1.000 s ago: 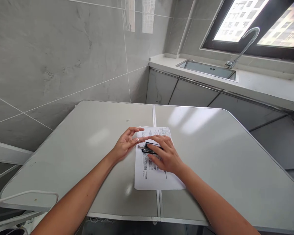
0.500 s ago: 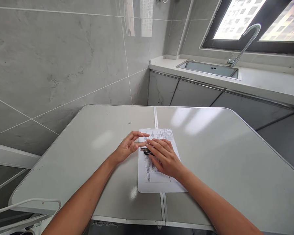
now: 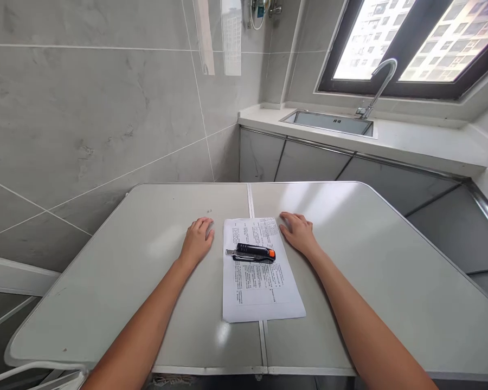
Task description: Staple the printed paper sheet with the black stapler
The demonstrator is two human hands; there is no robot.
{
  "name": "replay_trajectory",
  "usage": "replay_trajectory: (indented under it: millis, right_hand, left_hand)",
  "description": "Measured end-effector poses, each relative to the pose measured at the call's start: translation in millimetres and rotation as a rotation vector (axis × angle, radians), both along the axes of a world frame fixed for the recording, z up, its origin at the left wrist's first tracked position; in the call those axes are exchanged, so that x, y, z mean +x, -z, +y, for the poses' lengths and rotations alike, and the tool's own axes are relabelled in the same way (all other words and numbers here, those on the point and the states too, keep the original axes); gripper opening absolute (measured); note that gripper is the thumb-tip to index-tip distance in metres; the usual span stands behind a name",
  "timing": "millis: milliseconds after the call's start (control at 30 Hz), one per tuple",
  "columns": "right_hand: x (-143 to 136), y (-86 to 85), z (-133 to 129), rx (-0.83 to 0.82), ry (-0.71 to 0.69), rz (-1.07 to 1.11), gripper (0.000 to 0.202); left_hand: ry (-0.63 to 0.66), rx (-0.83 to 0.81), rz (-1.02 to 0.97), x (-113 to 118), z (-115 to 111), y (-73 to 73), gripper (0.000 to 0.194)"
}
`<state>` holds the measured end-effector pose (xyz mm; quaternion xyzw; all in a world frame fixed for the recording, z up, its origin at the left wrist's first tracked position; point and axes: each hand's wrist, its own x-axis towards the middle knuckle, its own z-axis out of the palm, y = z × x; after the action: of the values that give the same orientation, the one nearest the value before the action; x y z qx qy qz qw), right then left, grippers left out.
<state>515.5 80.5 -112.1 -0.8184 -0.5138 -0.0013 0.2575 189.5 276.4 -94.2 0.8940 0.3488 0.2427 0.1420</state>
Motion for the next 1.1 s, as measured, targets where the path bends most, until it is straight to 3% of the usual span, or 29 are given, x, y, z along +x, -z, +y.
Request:
replay_trajectory:
  millis: [233,400,533,700,800,867,967,1100]
  right_hand:
    - [0,5.0,5,0.043,0.055,-0.008,0.039]
    - [3,7.8,4,0.133,0.102,0.053,0.033]
    - [0,8.3,5,0.094,0.108,-0.011,0.037]
    - [-2,10.6,6,0.011,0.101,-0.085,0.043]
    - [-2,7.7,6,0.04,0.121,-0.063,0.048]
    - [-5,1.2,5,0.143,0.124,-0.027,0.046]
    - [-16,-14.2,1,0.354,0.021,0.063,0.029]
    - [-45,-32.6,-7,0.39,-0.365,0.17,0.02]
  left_hand:
    - [-0.038,0.027,0.158,18,24,-5.0,0.046]
    - [-0.054,0.045,0.229,33,37,5.0,0.045]
    - [-0.085,0.106,0.192,24,22,8.4,0.043]
    - [-0.078,0.046,0.141,7,-10,-10.2,0.034]
    - [-0.017,-0.09,-0.047,5,-32,-21.3,0.028]
    - [0.053,-0.231,-0.195,7,-44,-24.6,0.024]
    - [0.114,-0.369,-0.316,9,-55,-24.5,0.026]
    - [0.211,-0.38,-0.338,5,-59,-22.6,0.024]
